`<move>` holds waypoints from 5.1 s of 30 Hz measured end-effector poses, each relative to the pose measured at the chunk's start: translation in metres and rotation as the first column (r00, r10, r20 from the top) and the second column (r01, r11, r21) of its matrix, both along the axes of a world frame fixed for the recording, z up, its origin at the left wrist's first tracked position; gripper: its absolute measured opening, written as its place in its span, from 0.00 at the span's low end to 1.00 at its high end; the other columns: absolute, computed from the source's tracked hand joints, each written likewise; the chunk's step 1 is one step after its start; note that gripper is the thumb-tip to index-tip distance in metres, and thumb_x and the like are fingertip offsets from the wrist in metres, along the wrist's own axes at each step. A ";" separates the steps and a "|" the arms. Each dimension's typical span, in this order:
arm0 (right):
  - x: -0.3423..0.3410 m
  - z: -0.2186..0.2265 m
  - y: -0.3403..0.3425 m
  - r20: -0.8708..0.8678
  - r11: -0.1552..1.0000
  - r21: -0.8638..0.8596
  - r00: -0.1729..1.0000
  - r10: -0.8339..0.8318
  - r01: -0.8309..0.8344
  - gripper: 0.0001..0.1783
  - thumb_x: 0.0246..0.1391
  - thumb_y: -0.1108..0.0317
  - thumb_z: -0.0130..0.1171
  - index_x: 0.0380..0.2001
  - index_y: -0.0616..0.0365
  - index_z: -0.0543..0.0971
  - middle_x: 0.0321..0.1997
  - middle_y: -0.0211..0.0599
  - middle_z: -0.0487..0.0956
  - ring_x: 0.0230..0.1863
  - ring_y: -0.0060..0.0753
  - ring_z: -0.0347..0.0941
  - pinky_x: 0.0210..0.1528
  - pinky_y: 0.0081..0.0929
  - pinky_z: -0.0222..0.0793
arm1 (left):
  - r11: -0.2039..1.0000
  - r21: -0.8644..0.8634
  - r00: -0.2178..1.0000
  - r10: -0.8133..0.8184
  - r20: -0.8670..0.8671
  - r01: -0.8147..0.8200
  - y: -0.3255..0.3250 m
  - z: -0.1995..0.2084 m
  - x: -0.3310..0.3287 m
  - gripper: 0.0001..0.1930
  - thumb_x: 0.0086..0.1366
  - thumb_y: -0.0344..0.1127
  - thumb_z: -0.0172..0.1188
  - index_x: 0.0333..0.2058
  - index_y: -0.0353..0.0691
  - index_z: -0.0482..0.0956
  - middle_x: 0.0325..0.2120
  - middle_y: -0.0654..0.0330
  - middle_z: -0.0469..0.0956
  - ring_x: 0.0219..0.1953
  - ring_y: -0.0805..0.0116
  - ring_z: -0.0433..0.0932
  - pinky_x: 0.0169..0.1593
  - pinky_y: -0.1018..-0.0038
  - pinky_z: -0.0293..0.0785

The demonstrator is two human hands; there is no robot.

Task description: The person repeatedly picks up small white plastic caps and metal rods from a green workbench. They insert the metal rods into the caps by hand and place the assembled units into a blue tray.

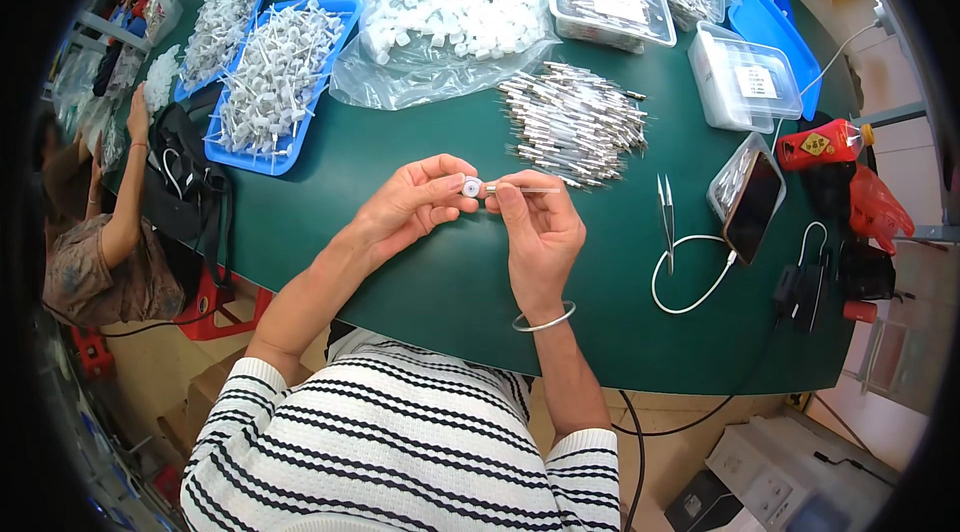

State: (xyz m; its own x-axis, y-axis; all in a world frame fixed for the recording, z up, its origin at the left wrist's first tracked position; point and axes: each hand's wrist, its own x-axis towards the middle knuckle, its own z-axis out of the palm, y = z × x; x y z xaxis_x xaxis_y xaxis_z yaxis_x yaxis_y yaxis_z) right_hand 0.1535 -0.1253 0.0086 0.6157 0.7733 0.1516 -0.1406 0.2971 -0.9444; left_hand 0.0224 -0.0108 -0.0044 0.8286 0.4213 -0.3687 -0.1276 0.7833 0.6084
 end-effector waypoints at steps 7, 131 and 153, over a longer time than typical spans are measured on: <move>-0.001 -0.002 -0.001 0.063 1.000 0.014 0.998 0.012 -0.012 0.05 0.58 0.75 0.58 0.36 0.65 0.75 0.34 0.34 0.79 0.35 0.20 0.76 0.40 0.18 0.73 | 1.000 0.003 1.000 0.007 0.006 -0.007 -0.001 -0.001 0.002 0.10 0.65 0.32 0.58 0.43 0.34 0.75 0.34 0.57 0.80 0.35 0.72 0.82 0.37 0.84 0.81; 0.009 0.006 -0.005 0.673 0.991 -0.087 0.739 -0.016 0.101 0.05 0.48 0.77 0.64 0.28 0.61 0.76 0.26 0.35 0.78 0.23 0.32 0.75 0.25 0.25 0.69 | 0.988 0.153 0.994 -0.012 -0.112 0.030 -0.005 -0.004 0.004 0.10 0.66 0.33 0.58 0.42 0.34 0.78 0.32 0.60 0.80 0.33 0.75 0.81 0.36 0.85 0.79; 0.009 0.000 -0.008 0.326 0.988 -0.152 0.942 0.074 -0.024 0.04 0.52 0.76 0.63 0.31 0.63 0.79 0.25 0.33 0.80 0.27 0.20 0.78 0.31 0.17 0.73 | 0.987 0.157 0.993 0.000 -0.121 0.020 -0.006 -0.006 0.003 0.09 0.65 0.33 0.59 0.41 0.35 0.78 0.32 0.59 0.80 0.34 0.74 0.81 0.37 0.84 0.79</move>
